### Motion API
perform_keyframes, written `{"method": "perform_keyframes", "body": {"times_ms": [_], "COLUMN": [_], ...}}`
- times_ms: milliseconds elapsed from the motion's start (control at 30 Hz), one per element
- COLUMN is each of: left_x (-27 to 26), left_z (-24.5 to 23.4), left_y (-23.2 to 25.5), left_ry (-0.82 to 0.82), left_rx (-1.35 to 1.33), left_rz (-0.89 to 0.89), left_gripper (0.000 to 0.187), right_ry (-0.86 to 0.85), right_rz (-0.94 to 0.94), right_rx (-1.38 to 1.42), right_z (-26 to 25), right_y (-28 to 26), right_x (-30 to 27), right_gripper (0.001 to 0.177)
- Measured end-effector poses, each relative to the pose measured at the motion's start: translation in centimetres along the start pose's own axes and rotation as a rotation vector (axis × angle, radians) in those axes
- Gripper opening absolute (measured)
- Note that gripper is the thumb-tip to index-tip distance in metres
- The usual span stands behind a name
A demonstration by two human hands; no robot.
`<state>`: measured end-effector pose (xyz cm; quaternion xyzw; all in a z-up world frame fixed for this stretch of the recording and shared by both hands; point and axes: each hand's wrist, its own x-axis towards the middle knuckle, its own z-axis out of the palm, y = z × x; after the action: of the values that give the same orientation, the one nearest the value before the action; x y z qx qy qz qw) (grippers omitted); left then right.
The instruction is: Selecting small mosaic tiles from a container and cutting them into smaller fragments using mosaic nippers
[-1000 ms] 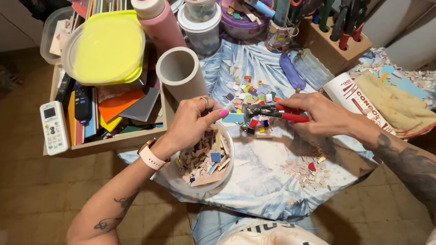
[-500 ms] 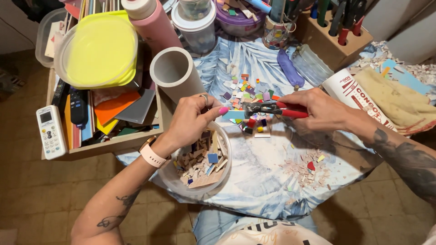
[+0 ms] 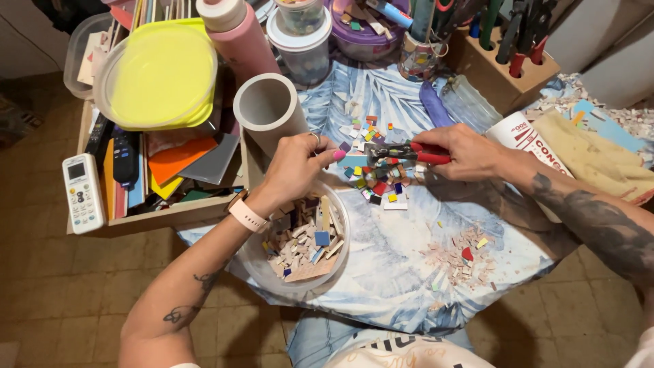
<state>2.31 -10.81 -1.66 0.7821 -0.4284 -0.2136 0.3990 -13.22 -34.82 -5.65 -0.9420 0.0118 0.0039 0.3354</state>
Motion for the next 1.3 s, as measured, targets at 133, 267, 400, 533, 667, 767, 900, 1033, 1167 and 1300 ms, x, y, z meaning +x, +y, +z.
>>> {"method": "perform_keyframes", "body": {"times_ms": [133,267,400,533,667,767,900,1033,1167,1300], "left_x": [0.1,-0.3,-0.9,-2.4,-3.8,-5.3,-8.5,-11.2,-11.3,-7.5], "left_z": [0.1,-0.1,-0.4,-0.6,-1.4,-2.1,-4.1,-4.8,-4.3,-1.5], "left_y": [-0.5,-0.3,-0.4,0.0,1.2,1.3,1.9,0.8,0.8,2.8], "left_ry": [0.033,0.068,0.089,0.108,0.041,0.020,0.073,0.089,0.073,0.101], "left_rx": [-0.002,-0.046,-0.059,-0.113,-0.083,0.034,0.031,0.017,0.363,0.509], "left_rz": [-0.012,-0.042,-0.027,0.021,0.035,0.073,0.156,0.081,0.039,0.307], "left_gripper": [0.013,0.012,0.011,0.009,0.012,0.019,0.017,0.019,0.026,0.026], "right_ry": [0.038,0.128,0.211,0.236,0.193,0.137,0.174,0.188,0.246,0.331], "right_rz": [-0.013,0.004,0.029,0.014,0.043,0.071,0.120,0.242,0.292,0.247], "right_rx": [0.007,0.031,-0.026,0.006,0.051,0.054,0.112,0.124,0.299,0.436], "right_z": [0.6,0.5,-0.6,0.4,0.7,1.1,1.5,2.7,3.7,4.9], "right_y": [1.6,2.1,-0.2,-1.1,-3.3,-4.3,-3.8,-3.6,-4.8,-5.9], "right_x": [0.5,0.8,0.1,-2.2,-4.3,-6.3,-8.5,-10.7,-11.8,-12.0], "right_gripper": [0.035,0.033,0.035,0.044,0.043,0.041,0.047,0.050,0.039,0.040]}}
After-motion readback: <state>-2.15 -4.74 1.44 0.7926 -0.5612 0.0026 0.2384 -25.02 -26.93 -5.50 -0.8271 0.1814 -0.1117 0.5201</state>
